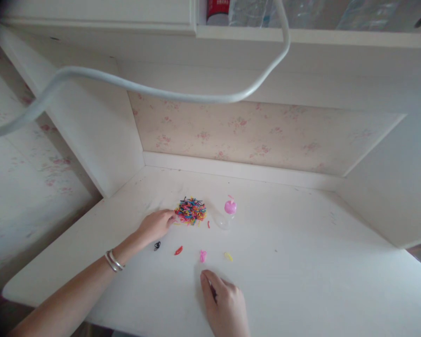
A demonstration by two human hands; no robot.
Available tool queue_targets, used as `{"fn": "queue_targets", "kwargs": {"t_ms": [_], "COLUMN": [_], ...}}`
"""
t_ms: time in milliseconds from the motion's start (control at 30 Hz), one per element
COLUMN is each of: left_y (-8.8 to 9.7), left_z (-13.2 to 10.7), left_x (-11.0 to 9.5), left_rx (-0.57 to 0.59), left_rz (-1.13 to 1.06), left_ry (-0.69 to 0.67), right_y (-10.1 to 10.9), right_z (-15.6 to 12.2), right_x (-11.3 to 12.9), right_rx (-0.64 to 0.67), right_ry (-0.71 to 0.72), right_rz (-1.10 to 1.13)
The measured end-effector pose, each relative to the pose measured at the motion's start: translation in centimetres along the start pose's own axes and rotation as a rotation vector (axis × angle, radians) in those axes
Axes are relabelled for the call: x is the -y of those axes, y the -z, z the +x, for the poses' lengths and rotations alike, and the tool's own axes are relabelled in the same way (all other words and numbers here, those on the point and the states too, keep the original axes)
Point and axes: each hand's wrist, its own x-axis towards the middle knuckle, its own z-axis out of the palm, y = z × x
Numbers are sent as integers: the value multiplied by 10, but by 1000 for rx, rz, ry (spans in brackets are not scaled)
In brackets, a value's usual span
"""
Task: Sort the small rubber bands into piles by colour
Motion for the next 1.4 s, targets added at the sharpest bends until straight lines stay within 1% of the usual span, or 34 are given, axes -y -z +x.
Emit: {"fn": "queue_targets", "kwargs": {"t_ms": [167,367,467,533,600,733,933,1067,1167,1300,1400], "left_y": [5,11,13,14,13,6,-13,-24,-30,-35,-35], "left_z": [-3,-15,-26,-35,-44,-62,-81,-84,-84,-83,-83], "left_x": [-1,-4,-10,-17,-26,-47,-79,-96,-105,-114,-117], "left_rx": [-12,-20,-28,-36,-39,-31,-40,-60,-62,-49,-41], "left_rz": [9,20,29,27,17,-15,-14,8,29,31,-15], "left_ry": [12,25,31,25,7,-36,-69,-54,-32,-5,-21], "right_y": [-2,0,0,-1,-1,0,3,5,4,-3,-7], "right_z": [0,0,0,0,0,1,1,1,1,0,0], "right_x": [2,3,3,3,3,3,3,6,6,3,1], "right_rx": [-72,-36,-43,-62,-48,12,53,39,0,-78,-76], "right_ry": [-1,0,9,2,-9,-16,0,3,15,13,17], "right_rz": [11,20,10,3,-1,6,3,21,32,30,54]}}
